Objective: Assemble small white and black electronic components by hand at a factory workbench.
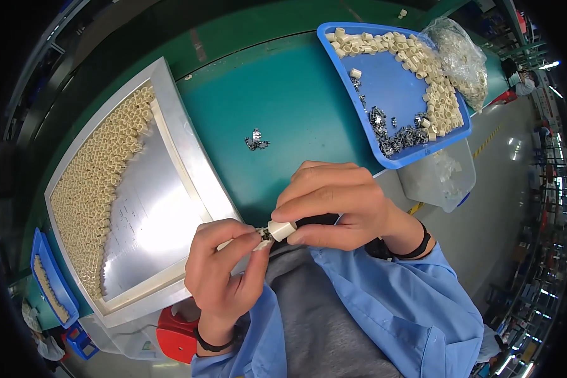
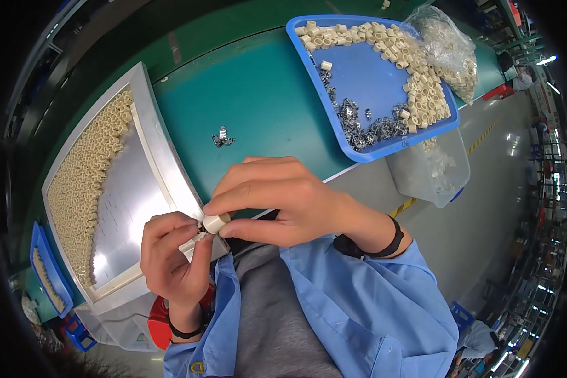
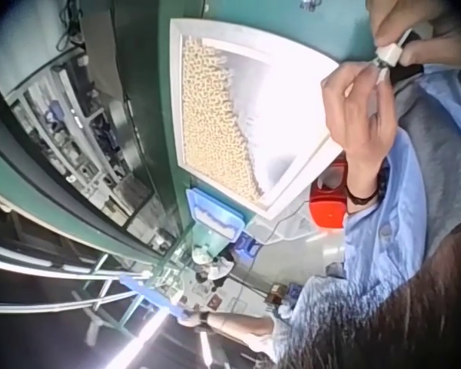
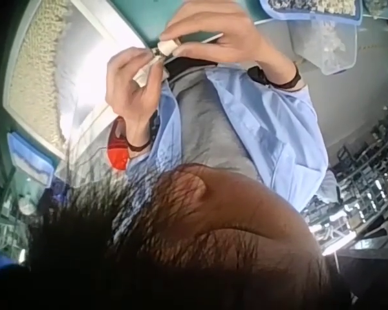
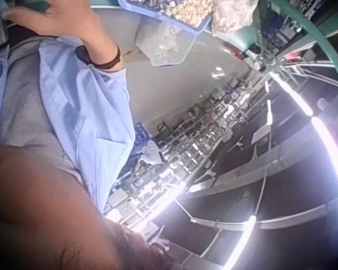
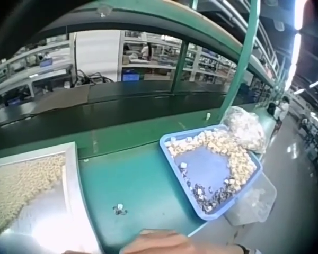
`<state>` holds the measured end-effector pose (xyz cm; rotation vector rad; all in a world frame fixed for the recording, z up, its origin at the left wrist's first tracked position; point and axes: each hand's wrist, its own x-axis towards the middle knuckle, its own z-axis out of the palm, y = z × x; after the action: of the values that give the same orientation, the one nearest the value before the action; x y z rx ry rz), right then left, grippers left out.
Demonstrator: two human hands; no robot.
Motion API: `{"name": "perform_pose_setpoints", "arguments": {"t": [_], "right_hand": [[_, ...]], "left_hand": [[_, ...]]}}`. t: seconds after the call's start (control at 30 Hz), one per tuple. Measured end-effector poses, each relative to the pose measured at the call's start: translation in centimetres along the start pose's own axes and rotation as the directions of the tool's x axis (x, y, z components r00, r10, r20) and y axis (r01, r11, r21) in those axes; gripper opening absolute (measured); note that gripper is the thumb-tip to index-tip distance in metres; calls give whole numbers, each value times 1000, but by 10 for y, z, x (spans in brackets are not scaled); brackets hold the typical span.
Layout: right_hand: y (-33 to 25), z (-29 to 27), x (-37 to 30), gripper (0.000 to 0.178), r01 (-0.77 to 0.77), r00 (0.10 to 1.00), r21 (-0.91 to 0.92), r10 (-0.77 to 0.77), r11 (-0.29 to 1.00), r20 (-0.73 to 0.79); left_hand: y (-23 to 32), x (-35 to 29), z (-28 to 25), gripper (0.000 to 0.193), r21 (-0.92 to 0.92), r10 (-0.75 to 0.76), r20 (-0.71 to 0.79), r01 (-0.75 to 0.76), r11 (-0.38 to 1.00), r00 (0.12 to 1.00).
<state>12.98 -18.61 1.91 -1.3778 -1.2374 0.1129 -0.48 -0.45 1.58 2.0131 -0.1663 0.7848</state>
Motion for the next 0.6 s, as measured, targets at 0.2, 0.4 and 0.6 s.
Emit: {"name": "perform_pose_setpoints", "arguments": {"t": [0.2,0.4,0.6], "right_hand": [[-6,-7,8,30,125,990,-120,-116,985,85],[-12,-5,12,25,171,981,-121,-158,978,110],[-9,-1,16,16,300,950,-132,-284,945,129]], "left_hand": [[4,0,-2,30,-10,-22,-12,22,1000,1000],[4,2,-8,28,-72,-41,51,45,996,998],[4,2,-15,27,-159,-60,110,77,984,992]]}}
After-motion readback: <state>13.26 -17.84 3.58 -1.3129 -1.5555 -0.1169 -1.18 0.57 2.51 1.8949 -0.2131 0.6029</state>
